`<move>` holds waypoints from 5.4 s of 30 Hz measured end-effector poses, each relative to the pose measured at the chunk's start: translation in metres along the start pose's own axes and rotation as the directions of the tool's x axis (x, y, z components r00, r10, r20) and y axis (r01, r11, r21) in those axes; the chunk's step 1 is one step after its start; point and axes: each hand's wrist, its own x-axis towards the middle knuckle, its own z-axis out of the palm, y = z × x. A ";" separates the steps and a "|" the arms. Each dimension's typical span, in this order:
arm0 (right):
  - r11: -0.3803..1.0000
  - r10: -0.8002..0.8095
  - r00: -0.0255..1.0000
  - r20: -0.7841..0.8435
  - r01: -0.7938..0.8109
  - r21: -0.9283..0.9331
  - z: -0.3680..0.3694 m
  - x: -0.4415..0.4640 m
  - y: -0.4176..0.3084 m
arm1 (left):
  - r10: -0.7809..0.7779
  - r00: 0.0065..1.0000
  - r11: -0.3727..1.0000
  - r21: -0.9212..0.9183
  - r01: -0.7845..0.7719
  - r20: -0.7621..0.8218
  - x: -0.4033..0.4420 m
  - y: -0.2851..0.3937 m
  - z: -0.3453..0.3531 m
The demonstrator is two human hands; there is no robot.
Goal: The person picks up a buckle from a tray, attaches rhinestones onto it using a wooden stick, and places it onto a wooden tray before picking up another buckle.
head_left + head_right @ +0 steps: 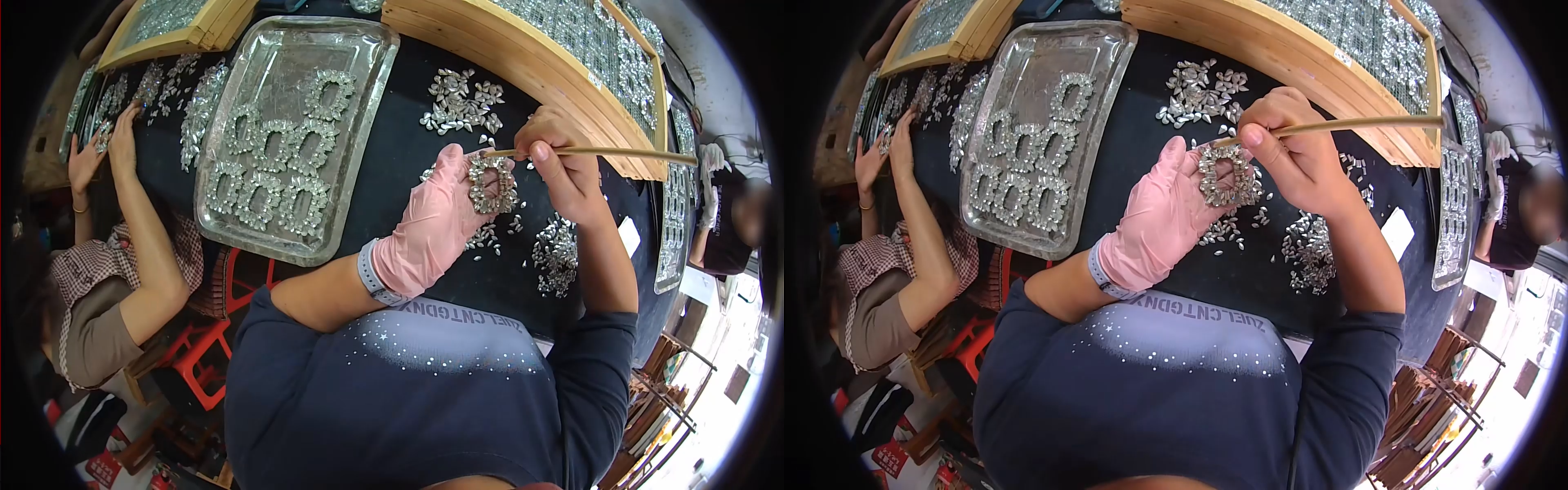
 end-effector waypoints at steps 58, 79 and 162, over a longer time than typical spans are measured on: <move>0.992 -0.067 0.997 0.031 0.070 -0.101 -0.015 -0.006 -0.003 | 0.010 0.999 0.999 0.048 -0.012 0.037 -0.001 0.002 -0.001; 0.985 0.167 0.958 -0.231 -0.173 -0.002 0.030 0.012 0.036 | 0.012 1.000 0.999 0.037 -0.013 0.007 -0.002 0.002 0.000; 0.977 0.212 0.939 -0.271 -0.200 0.071 0.046 0.039 0.024 | -0.062 0.995 0.994 0.097 0.054 0.077 -0.005 -0.006 -0.003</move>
